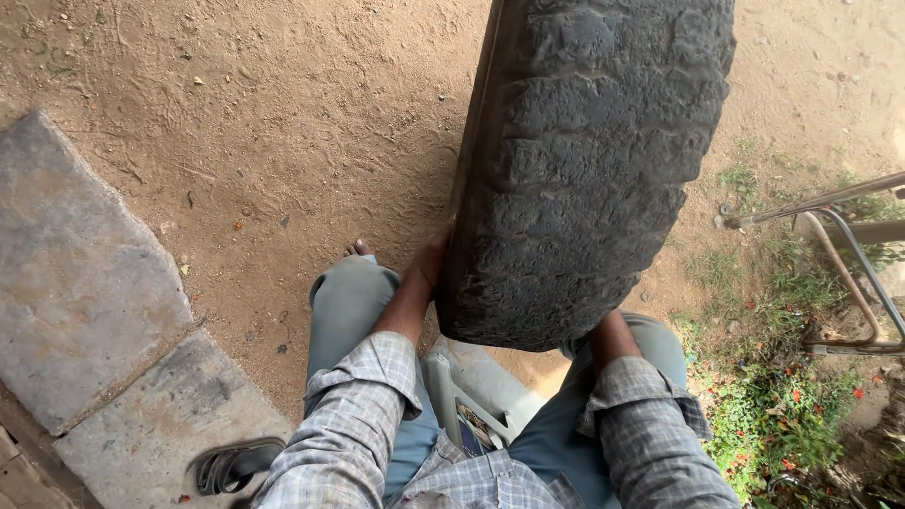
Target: Repairing a worn-out tire by probing the surface with a small metal tool.
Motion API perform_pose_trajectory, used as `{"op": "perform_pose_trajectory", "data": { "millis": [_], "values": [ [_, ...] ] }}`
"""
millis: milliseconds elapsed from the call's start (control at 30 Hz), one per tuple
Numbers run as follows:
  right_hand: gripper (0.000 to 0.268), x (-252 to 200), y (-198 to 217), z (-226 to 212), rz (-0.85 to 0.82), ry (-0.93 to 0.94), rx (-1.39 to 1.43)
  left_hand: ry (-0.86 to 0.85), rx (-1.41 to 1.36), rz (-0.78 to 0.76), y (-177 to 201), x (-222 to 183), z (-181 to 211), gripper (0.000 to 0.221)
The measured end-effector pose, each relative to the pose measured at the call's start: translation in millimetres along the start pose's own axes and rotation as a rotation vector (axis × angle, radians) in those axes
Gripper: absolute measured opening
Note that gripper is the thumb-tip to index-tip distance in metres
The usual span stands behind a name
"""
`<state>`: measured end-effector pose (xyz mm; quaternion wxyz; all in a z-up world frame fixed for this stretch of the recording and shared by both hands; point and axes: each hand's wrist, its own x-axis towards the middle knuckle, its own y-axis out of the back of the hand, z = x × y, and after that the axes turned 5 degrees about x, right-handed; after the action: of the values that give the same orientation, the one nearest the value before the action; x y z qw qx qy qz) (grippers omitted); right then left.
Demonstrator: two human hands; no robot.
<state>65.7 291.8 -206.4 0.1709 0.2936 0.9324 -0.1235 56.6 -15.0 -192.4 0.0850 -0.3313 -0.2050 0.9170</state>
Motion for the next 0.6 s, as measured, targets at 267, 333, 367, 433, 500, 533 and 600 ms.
{"op": "perform_pose_trajectory", "data": {
  "millis": [267, 333, 367, 433, 500, 533, 600],
  "values": [
    [0.033, -8, 51, -38, 0.052, 0.189, 0.077, -0.083, 0.117, 0.198, -22, -33, 33, 0.091],
    [0.033, -30, 23, -83, 0.053, 0.223, 0.095, -0.282, 0.098, 0.198, -40, -70, 60, 0.099],
    [0.030, -63, 9, -118, 0.100, 0.310, 0.025, -0.510, 0.185, 0.164, -56, -98, 78, 0.105],
    [0.029, -114, -8, -163, 0.145, 0.394, -0.049, -0.735, 0.267, 0.130, -78, -134, 94, 0.111],
    [0.022, -152, -15, -185, -0.168, 0.662, 0.002, -0.760, 0.426, 0.082, -91, -153, 96, 0.121],
    [0.022, -162, -18, -187, -0.179, 0.661, 0.004, -0.764, 0.424, 0.092, -84, -147, 79, 0.121],
    [0.020, -178, -24, -193, -0.333, 0.700, -0.235, -0.947, 0.750, 0.382, -71, -128, 46, 0.122]
  ]
}}
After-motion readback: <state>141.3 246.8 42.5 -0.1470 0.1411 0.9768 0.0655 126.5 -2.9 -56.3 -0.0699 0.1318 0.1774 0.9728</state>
